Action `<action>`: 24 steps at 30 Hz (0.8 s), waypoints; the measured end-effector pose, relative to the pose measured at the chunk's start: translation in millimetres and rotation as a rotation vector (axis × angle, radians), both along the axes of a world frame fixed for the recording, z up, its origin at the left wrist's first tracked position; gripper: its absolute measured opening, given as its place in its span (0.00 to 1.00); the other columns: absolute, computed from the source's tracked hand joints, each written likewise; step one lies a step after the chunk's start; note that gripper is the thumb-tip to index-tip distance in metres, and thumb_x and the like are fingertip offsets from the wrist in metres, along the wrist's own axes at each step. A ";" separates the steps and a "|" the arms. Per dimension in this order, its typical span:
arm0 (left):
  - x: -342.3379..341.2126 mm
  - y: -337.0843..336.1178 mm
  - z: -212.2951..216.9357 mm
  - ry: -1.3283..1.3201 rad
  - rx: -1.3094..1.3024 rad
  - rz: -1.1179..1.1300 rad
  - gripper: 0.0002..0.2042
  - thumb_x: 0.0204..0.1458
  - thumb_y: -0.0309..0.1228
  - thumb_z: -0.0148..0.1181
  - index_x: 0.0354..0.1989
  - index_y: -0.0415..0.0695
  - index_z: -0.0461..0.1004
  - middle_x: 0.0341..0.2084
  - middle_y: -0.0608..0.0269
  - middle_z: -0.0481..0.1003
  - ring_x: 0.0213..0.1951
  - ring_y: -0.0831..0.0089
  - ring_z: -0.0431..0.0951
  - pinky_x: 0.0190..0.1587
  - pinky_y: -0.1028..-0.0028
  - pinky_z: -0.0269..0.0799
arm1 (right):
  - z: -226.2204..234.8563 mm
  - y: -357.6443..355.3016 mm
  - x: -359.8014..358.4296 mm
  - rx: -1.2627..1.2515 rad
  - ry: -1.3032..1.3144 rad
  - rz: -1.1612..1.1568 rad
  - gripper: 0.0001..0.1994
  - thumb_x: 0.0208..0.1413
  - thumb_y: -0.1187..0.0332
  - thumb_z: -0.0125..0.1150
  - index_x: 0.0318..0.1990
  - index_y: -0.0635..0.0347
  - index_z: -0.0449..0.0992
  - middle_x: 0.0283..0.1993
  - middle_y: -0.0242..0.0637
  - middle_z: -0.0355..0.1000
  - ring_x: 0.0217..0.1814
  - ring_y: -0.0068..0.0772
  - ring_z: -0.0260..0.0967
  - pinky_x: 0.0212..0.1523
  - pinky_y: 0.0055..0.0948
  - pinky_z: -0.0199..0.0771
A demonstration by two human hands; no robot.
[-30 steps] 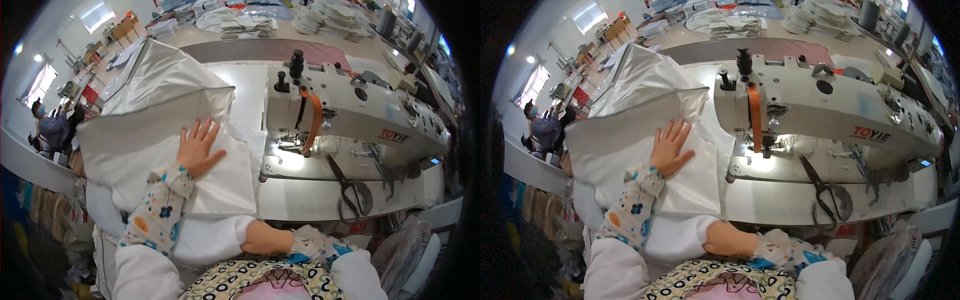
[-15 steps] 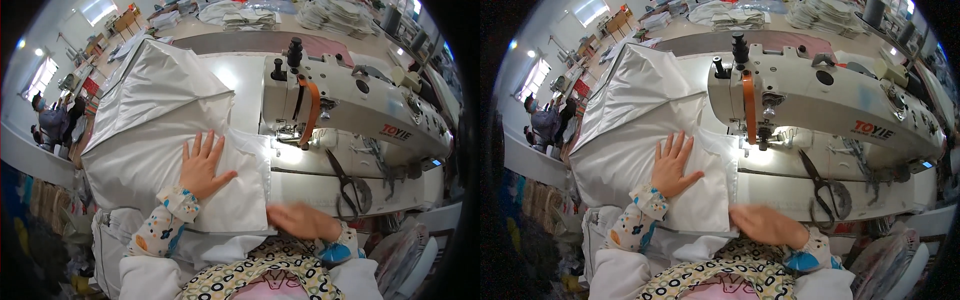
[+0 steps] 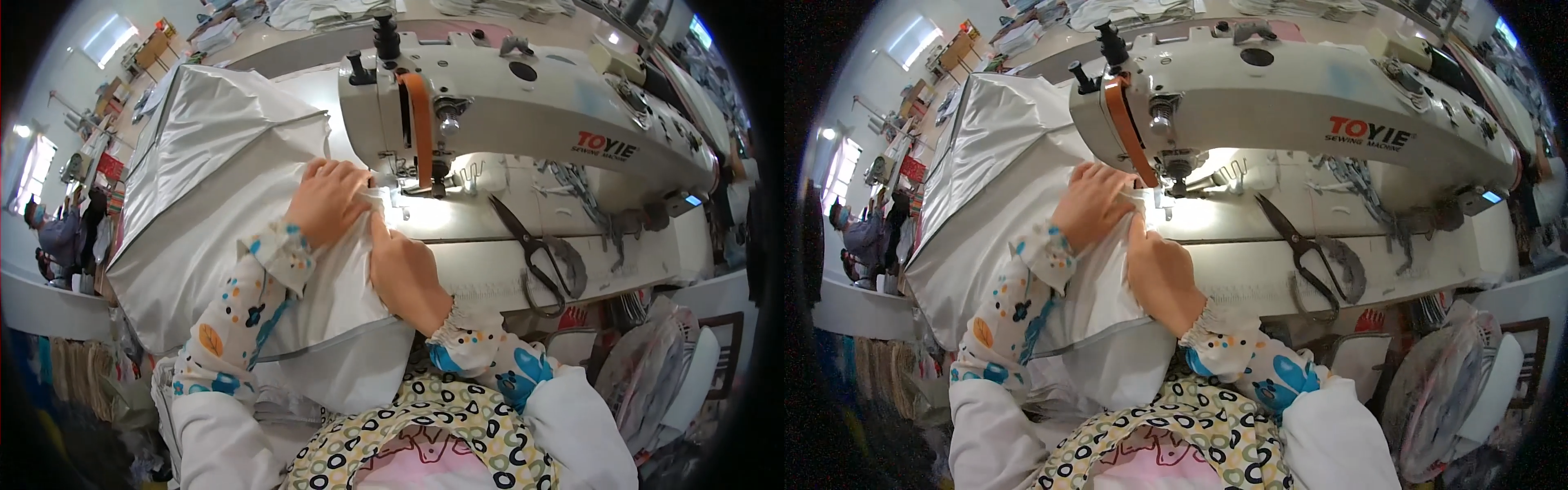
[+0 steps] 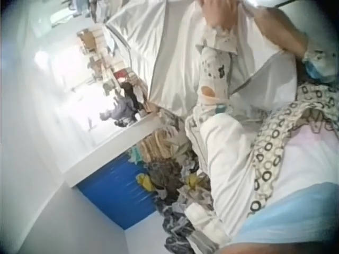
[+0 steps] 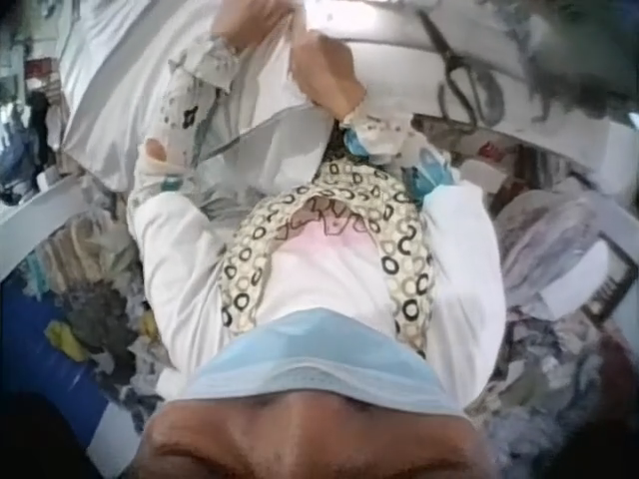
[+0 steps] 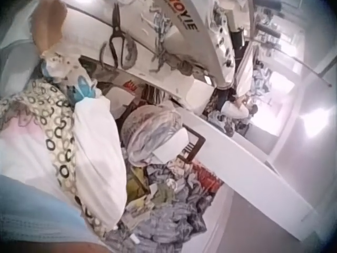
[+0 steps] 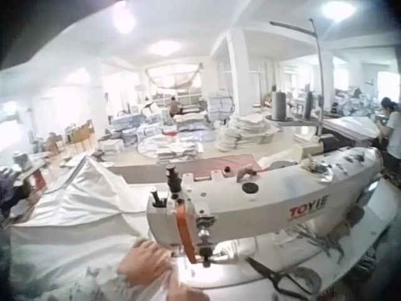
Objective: Sewing and trimming white fabric pieces using an industrial sewing machine.
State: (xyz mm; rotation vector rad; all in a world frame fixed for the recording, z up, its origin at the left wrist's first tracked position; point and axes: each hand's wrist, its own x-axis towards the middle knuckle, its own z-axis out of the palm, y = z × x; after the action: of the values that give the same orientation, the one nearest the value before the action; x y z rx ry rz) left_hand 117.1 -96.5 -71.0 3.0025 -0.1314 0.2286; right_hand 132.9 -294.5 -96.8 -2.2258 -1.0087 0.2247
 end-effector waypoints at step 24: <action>12.8 25.9 69.8 0.541 -0.596 0.025 0.11 0.58 0.29 0.65 0.46 0.39 0.75 0.38 0.66 0.75 0.42 0.78 0.72 0.47 0.74 0.70 | -14.2 10.7 30.1 0.638 0.441 0.013 0.07 0.61 0.71 0.62 0.40 0.67 0.75 0.29 0.29 0.72 0.31 0.16 0.65 0.34 0.21 0.68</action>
State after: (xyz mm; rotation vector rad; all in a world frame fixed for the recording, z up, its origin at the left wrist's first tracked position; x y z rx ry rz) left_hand 129.8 -70.6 -1.2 2.3658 0.0281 -0.4611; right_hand 163.0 -283.7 -111.0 -1.5039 -0.7195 0.3289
